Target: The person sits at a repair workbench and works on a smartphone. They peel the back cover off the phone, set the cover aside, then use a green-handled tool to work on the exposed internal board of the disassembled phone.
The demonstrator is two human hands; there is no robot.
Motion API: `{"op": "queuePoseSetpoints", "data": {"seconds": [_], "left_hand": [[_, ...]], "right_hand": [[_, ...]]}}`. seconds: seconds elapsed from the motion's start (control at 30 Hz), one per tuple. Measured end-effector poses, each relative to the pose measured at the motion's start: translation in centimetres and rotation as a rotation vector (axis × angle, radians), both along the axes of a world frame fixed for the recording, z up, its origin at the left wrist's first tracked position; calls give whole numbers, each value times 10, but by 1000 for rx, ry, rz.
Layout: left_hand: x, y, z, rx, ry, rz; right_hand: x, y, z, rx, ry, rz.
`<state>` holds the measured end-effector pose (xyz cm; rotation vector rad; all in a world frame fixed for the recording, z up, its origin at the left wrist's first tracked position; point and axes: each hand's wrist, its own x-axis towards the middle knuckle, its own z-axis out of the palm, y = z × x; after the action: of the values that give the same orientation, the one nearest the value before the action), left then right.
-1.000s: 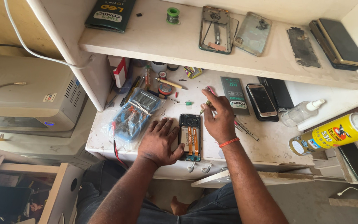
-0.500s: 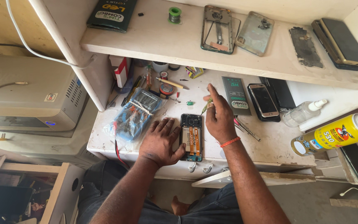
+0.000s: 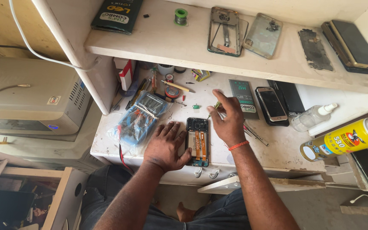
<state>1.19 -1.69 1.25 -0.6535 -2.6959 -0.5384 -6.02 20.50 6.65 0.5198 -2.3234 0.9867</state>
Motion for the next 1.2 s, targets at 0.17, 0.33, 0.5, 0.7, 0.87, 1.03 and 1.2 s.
{"op": "queuePoseSetpoints", "data": {"seconds": [0.17, 0.33, 0.5, 0.7, 0.87, 1.03, 1.2], "left_hand": [[0, 1, -1, -12, -5, 6], [-1, 0, -1, -9, 4, -1], [0, 0, 1, -4, -12, 2], [0, 1, 1, -13, 0, 6], [0, 1, 1, -16, -29, 10], [1, 0, 2, -3, -1, 7], [0, 0, 1, 3, -12, 3]], "right_hand": [[2, 1, 3, -67, -31, 78], [3, 0, 4, 54, 36, 31], [4, 0, 6, -46, -5, 120], [7, 3, 9, -35, -80, 48], [5, 4, 10, -54, -19, 123], [5, 4, 8, 52, -68, 57], [5, 0, 4, -122, -47, 134]]}}
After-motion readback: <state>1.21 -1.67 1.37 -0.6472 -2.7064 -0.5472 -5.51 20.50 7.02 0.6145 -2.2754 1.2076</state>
